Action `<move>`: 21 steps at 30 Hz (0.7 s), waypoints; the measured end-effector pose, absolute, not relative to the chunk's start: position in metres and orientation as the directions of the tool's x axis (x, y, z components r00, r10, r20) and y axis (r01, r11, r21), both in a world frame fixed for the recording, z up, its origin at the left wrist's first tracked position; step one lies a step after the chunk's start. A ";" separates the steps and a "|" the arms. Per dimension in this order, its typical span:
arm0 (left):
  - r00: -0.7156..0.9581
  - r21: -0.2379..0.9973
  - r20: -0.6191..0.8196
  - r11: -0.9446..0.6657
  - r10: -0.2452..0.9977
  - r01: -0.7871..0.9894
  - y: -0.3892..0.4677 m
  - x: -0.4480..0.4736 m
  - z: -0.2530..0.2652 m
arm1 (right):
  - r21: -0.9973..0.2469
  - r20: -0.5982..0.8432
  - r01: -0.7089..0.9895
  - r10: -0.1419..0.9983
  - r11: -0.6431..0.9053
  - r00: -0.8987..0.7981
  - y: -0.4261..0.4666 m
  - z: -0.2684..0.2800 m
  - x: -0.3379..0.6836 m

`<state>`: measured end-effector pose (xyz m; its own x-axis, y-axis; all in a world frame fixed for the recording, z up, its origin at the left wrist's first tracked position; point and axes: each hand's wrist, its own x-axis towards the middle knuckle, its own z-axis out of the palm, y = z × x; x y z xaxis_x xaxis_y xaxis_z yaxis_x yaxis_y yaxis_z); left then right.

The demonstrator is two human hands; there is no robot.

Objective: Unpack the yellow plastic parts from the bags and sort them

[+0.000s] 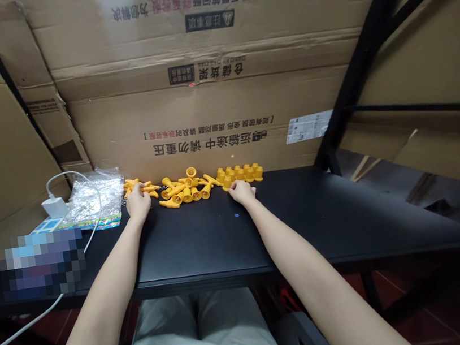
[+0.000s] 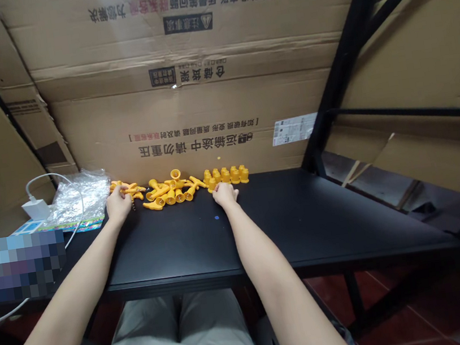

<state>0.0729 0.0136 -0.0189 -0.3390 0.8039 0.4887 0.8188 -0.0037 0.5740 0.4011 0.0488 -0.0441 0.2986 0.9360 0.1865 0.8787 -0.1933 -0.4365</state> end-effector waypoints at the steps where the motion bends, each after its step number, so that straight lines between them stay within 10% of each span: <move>1: -0.343 0.586 0.492 -0.013 0.800 0.810 0.015 0.072 -0.020 | -0.426 0.182 0.886 0.942 -0.184 0.283 0.048 -0.044 0.400; 9: -0.384 0.713 0.451 -0.066 0.806 0.698 0.027 0.068 -0.027 | -0.384 0.190 0.913 0.956 -0.135 0.221 0.047 -0.044 0.398; 21: -0.180 0.458 0.492 -0.077 0.852 0.886 0.039 0.058 -0.046 | -0.327 0.170 0.937 0.967 -0.125 0.189 0.041 -0.039 0.392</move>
